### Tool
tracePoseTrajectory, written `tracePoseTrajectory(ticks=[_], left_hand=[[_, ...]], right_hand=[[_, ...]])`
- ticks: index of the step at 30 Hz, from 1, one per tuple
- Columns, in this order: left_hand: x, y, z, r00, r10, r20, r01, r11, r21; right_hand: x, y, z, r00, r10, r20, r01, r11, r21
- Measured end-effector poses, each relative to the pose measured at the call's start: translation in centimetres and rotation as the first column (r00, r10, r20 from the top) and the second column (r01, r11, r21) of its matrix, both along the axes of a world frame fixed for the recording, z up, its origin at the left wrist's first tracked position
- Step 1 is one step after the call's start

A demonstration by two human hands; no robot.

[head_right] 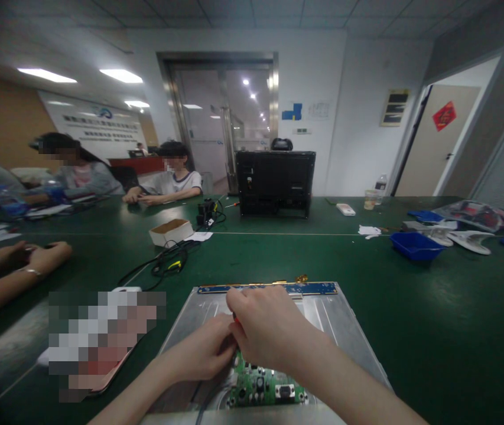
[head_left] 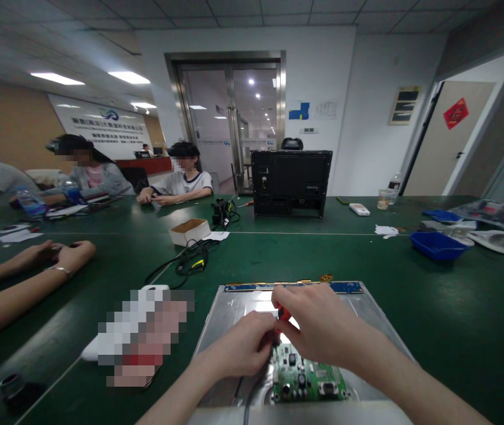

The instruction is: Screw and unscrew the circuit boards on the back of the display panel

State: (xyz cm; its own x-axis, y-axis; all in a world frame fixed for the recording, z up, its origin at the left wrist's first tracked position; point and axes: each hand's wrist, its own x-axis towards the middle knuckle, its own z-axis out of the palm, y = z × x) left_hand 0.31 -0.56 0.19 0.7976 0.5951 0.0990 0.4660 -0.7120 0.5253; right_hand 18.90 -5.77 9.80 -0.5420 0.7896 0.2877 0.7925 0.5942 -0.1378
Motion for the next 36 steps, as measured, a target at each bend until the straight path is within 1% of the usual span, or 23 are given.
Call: tracePoseTrajectory(ticks=[4, 8, 12, 17, 20, 27, 33, 36], left_hand=[[0.1, -0.1, 0.1, 1.000, 0.009, -0.007, -0.009, 1.000, 0.005], [0.1, -0.3, 0.5, 1.000, 0.020, -0.009, -0.020, 0.999, 0.030], [0.3, -0.4, 0.8, 1.000, -0.003, 0.012, 0.003, 0.999, 0.047], [0.2, -0.1, 0.4, 1.000, -0.012, -0.002, 0.012, 1.000, -0.019], [0.2, 0.0, 0.0, 1.000, 0.003, 0.011, -0.003, 1.000, -0.029], [-0.1, 0.0, -0.3, 0.999, 0.002, 0.032, 0.000, 0.999, -0.045], [0.0, 0.0, -0.1, 0.999, -0.013, 0.033, 0.014, 1.000, -0.026], [0.0, 0.0, 0.0, 0.999, -0.014, 0.038, 0.015, 1.000, -0.017]], right_hand=[[-0.1, 0.0, 0.1, 1.000, -0.020, 0.017, 0.019, 1.000, 0.019], [-0.2, 0.1, 0.1, 0.997, -0.057, 0.050, 0.055, 0.998, 0.044], [-0.3, 0.3, -0.2, 0.993, -0.094, 0.067, 0.090, 0.993, 0.071], [-0.6, 0.5, -0.6, 0.994, -0.082, 0.078, 0.074, 0.992, 0.101], [-0.7, 0.6, -0.8, 0.996, -0.064, 0.066, 0.057, 0.993, 0.102], [-0.4, 0.6, -0.6, 0.999, -0.026, 0.026, 0.024, 0.997, 0.068], [0.1, 0.7, 0.0, 1.000, -0.030, -0.006, 0.030, 0.999, -0.032], [0.2, 0.6, 0.2, 1.000, 0.000, -0.022, -0.001, 0.999, -0.041]])
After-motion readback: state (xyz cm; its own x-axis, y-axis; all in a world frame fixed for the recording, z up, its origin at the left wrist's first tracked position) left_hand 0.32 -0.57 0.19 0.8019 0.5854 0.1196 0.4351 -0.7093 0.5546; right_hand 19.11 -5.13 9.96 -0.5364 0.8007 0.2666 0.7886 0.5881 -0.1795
